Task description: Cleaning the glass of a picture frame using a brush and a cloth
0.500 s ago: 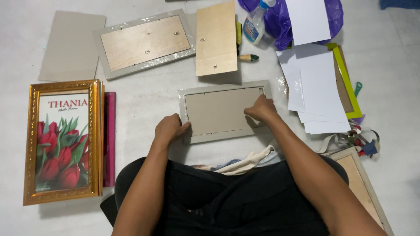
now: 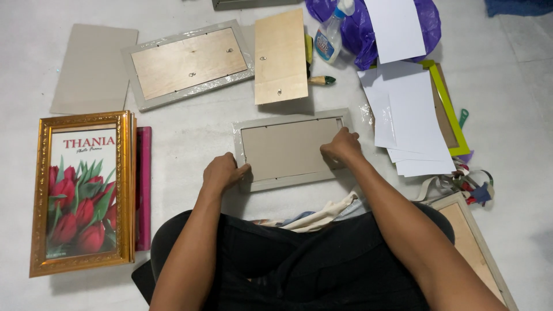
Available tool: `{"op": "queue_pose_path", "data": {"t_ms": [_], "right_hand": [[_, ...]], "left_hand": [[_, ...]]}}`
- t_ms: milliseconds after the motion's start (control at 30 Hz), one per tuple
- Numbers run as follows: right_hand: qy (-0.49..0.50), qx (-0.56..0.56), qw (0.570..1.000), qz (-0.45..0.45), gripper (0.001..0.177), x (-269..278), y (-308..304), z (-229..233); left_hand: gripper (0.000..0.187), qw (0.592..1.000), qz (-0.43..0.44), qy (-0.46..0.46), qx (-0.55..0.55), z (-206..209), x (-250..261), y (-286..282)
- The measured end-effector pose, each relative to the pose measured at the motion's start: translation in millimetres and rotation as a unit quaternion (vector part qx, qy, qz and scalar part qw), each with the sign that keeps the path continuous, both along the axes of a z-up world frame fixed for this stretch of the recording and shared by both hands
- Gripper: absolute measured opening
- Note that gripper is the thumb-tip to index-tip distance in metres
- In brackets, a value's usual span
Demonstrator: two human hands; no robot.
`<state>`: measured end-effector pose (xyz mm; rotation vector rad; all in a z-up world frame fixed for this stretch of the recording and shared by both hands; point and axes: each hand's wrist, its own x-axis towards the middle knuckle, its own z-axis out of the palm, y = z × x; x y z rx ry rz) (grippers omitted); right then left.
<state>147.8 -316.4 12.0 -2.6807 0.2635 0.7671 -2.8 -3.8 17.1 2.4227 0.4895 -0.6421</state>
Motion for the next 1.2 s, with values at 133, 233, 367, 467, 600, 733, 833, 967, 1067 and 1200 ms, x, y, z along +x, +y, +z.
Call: {"op": "queue_pose_path", "data": {"t_ms": [133,233,367,467,600,733,833,967,1067,1200], "right_hand": [[0.002,0.004,1.000,-0.004,0.099,-5.6,5.3,16.9],[-0.006,0.007,1.000,-0.003,0.091,-3.1,2.6,10.6],[-0.012,0.010,1.000,0.002,0.096,-2.1,2.2,14.4],[-0.021,0.016,1.000,0.002,0.091,2.3,-3.4,8.7],[-0.030,0.025,0.999,0.008,0.089,5.9,-9.2,6.2],[-0.019,0.040,0.999,0.017,0.099,4.1,-12.2,23.3],[-0.010,0.090,0.996,0.006,0.083,-4.0,-7.9,48.2],[-0.005,0.171,0.984,-0.054,0.074,2.5,-19.7,44.2],[0.023,0.209,0.975,-0.077,0.046,8.7,-24.7,72.3],[0.015,0.265,0.964,-0.017,0.031,11.0,-31.3,117.9]], "left_hand": [[0.054,1.000,0.005,-0.006,0.004,-13.9,1.4,2.3],[0.053,1.000,0.012,-0.007,0.001,-9.1,0.3,1.9],[0.052,1.000,0.011,-0.007,-0.006,-10.2,1.1,2.5],[0.050,1.000,0.016,-0.008,-0.007,-5.5,0.4,0.2],[0.052,1.000,0.024,-0.014,-0.009,-19.4,1.7,3.3],[0.051,1.000,0.008,-0.011,-0.006,-19.0,1.4,4.7],[0.050,1.000,0.014,-0.015,-0.010,-16.3,0.7,4.2],[0.051,0.999,0.034,-0.025,-0.028,-5.1,-0.6,5.5],[0.057,0.993,0.080,-0.053,-0.061,-9.4,0.5,12.7],[0.067,0.976,0.155,-0.089,-0.125,-10.5,1.2,19.1]]}}
